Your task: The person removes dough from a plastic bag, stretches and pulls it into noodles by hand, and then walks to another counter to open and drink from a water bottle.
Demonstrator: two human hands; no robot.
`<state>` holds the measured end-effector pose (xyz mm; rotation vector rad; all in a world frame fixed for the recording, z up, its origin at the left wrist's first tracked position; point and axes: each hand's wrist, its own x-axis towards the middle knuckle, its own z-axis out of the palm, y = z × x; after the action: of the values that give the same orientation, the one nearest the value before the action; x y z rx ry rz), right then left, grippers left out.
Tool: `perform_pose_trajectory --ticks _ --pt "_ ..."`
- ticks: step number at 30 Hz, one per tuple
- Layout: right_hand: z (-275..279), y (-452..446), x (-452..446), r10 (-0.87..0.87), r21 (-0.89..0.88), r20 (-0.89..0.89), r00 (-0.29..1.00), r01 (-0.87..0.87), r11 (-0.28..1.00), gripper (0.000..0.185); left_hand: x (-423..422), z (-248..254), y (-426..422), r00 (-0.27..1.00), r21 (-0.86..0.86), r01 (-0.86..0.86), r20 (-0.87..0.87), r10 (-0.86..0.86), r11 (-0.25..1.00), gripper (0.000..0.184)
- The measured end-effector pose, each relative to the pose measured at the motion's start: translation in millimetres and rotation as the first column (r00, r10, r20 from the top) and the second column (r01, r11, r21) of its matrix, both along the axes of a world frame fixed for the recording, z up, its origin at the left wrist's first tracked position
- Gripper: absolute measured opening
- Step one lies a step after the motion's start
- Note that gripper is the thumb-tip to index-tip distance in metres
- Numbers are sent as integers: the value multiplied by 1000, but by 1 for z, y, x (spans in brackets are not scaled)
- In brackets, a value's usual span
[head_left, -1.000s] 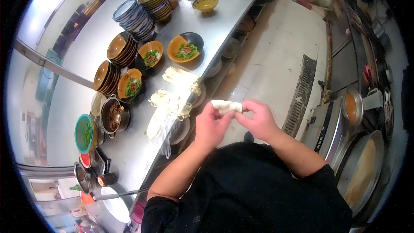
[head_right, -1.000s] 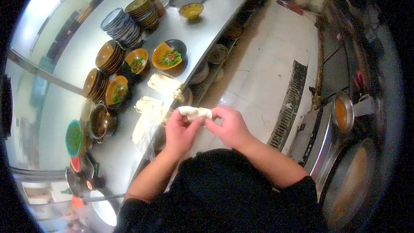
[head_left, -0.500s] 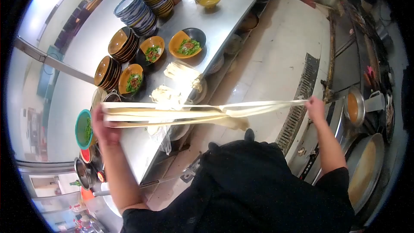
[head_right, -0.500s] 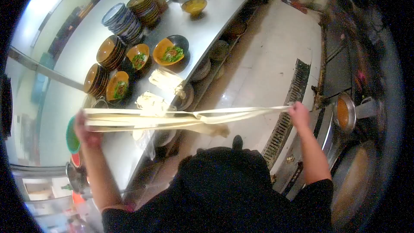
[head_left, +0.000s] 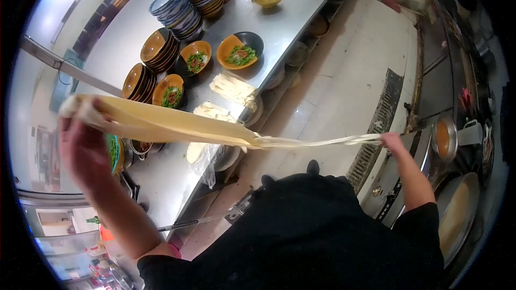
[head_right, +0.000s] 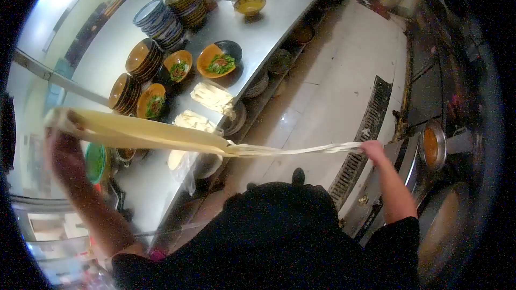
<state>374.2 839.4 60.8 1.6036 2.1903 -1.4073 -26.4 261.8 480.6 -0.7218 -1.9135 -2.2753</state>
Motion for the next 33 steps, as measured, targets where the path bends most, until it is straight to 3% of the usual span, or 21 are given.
perform_pose_trajectory --ticks 2,3,5,7,9,13,15,19,22,24,26,28,30,33 --pt "52 -75 -60 13 -351 -324 946 -133 927 12 51 -27 56 991 -120 134 9 -134 984 34" --pt "81 -111 -85 -35 -452 -489 871 -219 865 16 63 -43 73 978 -247 200 107 -179 948 38" --pt "130 -159 -125 -83 -549 -655 751 -398 735 19 89 -76 113 922 -313 385 166 -349 868 31" --pt "181 -201 -153 -198 -555 -803 563 -583 593 22 106 -113 140 837 -310 522 365 -408 794 31" --pt "209 -231 -171 -121 -499 -803 584 -548 672 25 121 -148 163 797 -183 548 409 -444 816 30" --pt "227 -251 -181 -25 -445 -763 646 -497 744 22 138 -177 176 755 -126 557 489 -437 821 34" --pt "220 -253 -183 2 -448 -740 673 -494 745 21 138 -187 176 862 -316 482 339 -377 818 33" --pt "204 -261 -184 -87 -488 -756 649 -469 736 22 136 -195 175 918 -460 395 223 -327 796 25" --pt "190 -246 -176 -239 -613 -711 661 -416 672 22 131 -200 173 882 -361 425 372 -290 830 22" --pt "197 -228 -175 -601 -860 -502 623 -434 269 21 119 -201 167 587 228 486 630 -509 843 19" --pt "196 -227 -175 -628 -863 -503 593 -379 333 20 119 -196 165 548 284 474 645 -532 833 23" --pt "200 -232 -175 -659 -861 -508 555 -319 395 18 122 -192 168 586 104 618 599 -545 779 25" --pt "208 -252 -177 -370 -607 -757 538 -373 702 19 130 -189 172 596 40 647 596 -538 761 28" --pt "206 -263 -181 -286 -512 -787 546 -321 797 21 139 -183 176 760 -280 586 515 -396 761 28"
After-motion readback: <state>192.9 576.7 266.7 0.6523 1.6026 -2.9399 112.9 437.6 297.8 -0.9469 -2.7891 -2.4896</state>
